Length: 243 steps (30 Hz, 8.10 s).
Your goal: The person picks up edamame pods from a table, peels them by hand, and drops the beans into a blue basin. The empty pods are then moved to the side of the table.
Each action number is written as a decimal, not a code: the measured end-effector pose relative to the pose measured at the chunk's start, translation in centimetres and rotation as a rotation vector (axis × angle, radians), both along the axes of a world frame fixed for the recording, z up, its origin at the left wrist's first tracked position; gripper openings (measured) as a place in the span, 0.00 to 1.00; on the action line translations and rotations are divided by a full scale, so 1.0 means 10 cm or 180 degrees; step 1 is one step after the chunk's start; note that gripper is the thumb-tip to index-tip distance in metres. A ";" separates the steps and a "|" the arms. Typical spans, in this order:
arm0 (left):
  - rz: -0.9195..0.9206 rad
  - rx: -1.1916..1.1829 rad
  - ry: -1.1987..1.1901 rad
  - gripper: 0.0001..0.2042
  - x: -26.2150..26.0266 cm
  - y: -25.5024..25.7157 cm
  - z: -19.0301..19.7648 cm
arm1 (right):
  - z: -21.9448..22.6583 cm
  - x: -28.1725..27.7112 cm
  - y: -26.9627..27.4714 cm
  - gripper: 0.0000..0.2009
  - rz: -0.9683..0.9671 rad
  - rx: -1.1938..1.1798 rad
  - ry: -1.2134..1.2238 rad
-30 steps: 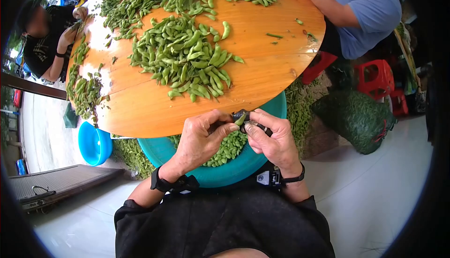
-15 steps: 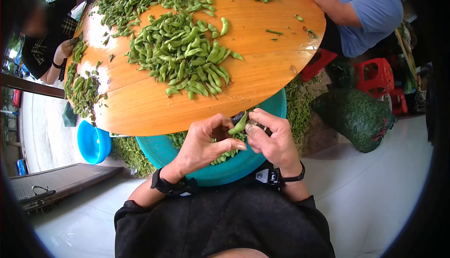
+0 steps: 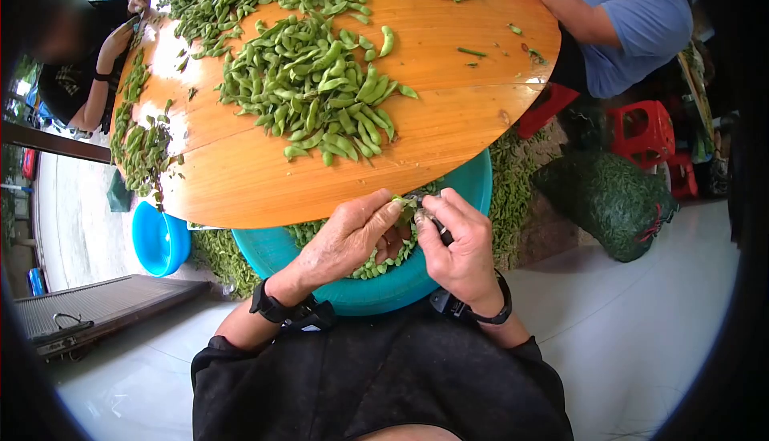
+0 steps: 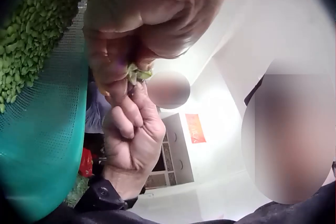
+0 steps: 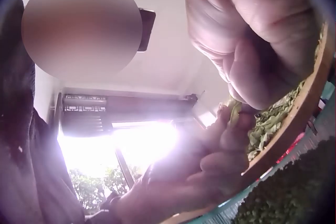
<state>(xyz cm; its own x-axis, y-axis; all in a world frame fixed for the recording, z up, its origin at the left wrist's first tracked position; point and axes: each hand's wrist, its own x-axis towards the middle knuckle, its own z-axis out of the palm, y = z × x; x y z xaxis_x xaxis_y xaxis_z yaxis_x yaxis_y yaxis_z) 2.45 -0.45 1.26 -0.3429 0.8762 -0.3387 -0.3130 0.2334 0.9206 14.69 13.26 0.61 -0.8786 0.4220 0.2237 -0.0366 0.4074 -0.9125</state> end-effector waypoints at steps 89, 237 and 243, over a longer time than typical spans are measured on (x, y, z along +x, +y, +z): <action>0.0324 0.1077 -0.2400 0.06 0.01 -0.07 -0.23 | 0.02 0.00 0.26 0.11 0.0888 -0.3592 -0.0278; 0.0818 0.0340 0.2812 0.12 -0.23 -0.29 0.00 | 0.14 0.13 0.35 0.07 -0.1032 -0.1390 0.0195; 0.1252 -0.0903 0.4156 0.10 -0.75 -0.38 0.03 | 0.12 0.58 1.08 0.13 -0.2453 -0.0659 0.0601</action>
<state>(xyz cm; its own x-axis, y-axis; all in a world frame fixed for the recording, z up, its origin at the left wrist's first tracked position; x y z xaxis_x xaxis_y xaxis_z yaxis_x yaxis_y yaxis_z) -5.08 -4.23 1.60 -0.7501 0.6056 0.2657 0.6382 0.5575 0.5310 20.54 24.06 1.81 -0.2806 0.9408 0.1903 0.0242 0.2051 -0.9784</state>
